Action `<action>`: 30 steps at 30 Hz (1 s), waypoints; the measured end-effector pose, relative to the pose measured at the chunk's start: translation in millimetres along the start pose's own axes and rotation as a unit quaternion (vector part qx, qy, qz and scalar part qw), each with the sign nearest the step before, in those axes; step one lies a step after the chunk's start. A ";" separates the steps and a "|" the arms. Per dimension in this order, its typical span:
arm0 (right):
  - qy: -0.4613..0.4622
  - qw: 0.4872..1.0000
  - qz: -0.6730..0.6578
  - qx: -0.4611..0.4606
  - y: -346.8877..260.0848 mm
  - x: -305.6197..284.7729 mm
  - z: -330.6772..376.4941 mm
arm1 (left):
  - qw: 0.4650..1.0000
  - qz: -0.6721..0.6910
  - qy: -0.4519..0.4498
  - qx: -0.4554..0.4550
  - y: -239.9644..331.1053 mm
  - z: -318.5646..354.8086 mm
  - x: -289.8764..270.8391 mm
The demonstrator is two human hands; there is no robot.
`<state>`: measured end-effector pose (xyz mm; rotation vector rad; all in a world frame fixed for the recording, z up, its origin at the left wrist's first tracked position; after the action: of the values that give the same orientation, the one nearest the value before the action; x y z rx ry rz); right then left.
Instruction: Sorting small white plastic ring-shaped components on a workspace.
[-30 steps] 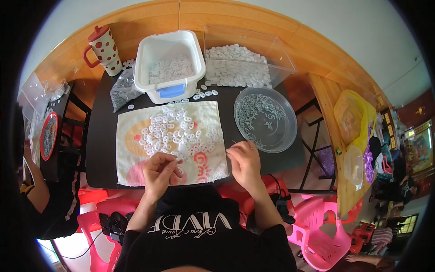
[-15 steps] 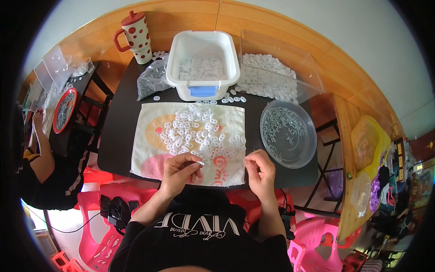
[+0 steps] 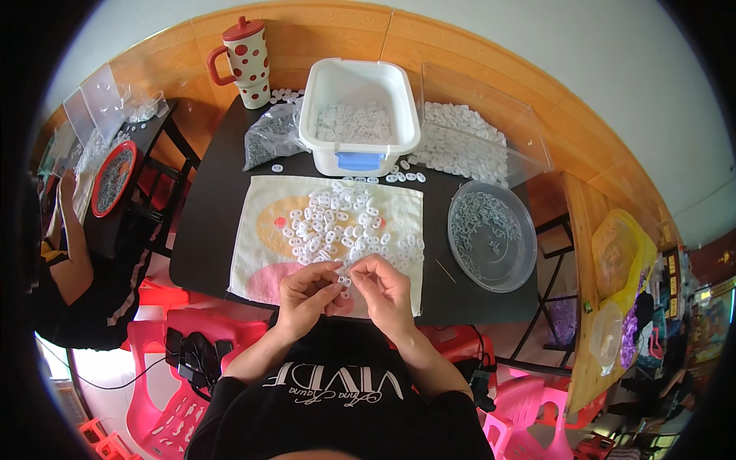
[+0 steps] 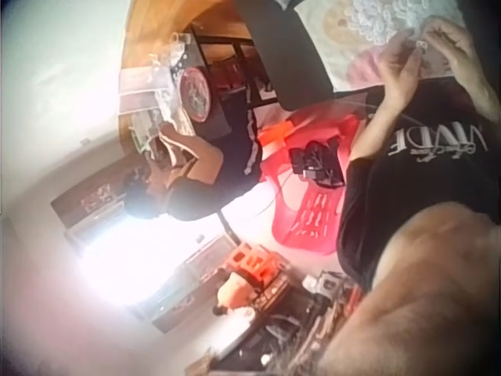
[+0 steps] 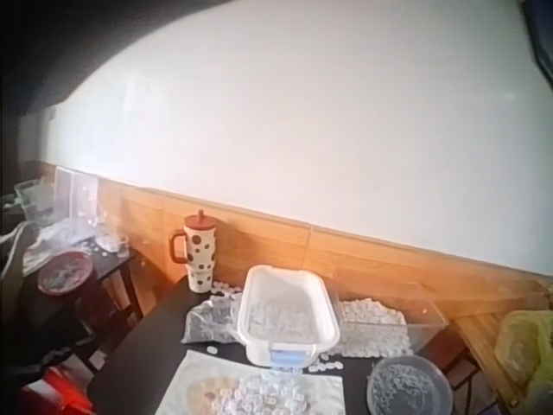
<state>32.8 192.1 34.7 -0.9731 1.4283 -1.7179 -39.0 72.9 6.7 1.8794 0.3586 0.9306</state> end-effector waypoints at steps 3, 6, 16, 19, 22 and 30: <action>-0.011 0.999 0.002 0.036 5.6 3.0 -1.3 | 1.000 -0.002 -0.005 0.028 0.8 1.0 -3.2; -0.016 0.999 0.008 0.051 7.5 6.3 -2.9 | 0.999 -0.008 -0.023 0.039 2.8 0.2 -3.6; -0.033 0.996 -0.005 0.081 13.7 6.7 -6.4 | 0.997 -0.014 -0.053 0.061 6.9 -0.8 -2.8; -0.041 0.997 0.021 0.061 9.3 10.1 -6.4 | 0.997 -0.014 -0.049 0.058 8.7 -1.3 -2.5; -0.053 0.996 0.029 0.067 7.1 12.3 -5.6 | 0.996 -0.016 -0.044 0.070 8.5 -0.4 -2.9; -0.040 0.998 0.056 -0.002 -2.4 16.2 0.0 | 0.991 -0.030 -0.001 0.132 8.8 8.4 -1.7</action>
<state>24.9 178.4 39.0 -0.9355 1.4082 -1.5799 -35.2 62.2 11.6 2.0959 0.5559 0.8754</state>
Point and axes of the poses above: each hand's wrist, its own z-axis away from the middle knuckle, its own x-axis out of the palm, y = z × x, the point moved 8 cm from there along -z, towards the middle knuckle, and after that the axes turned 14 degrees about x, right-handed, at the moved point
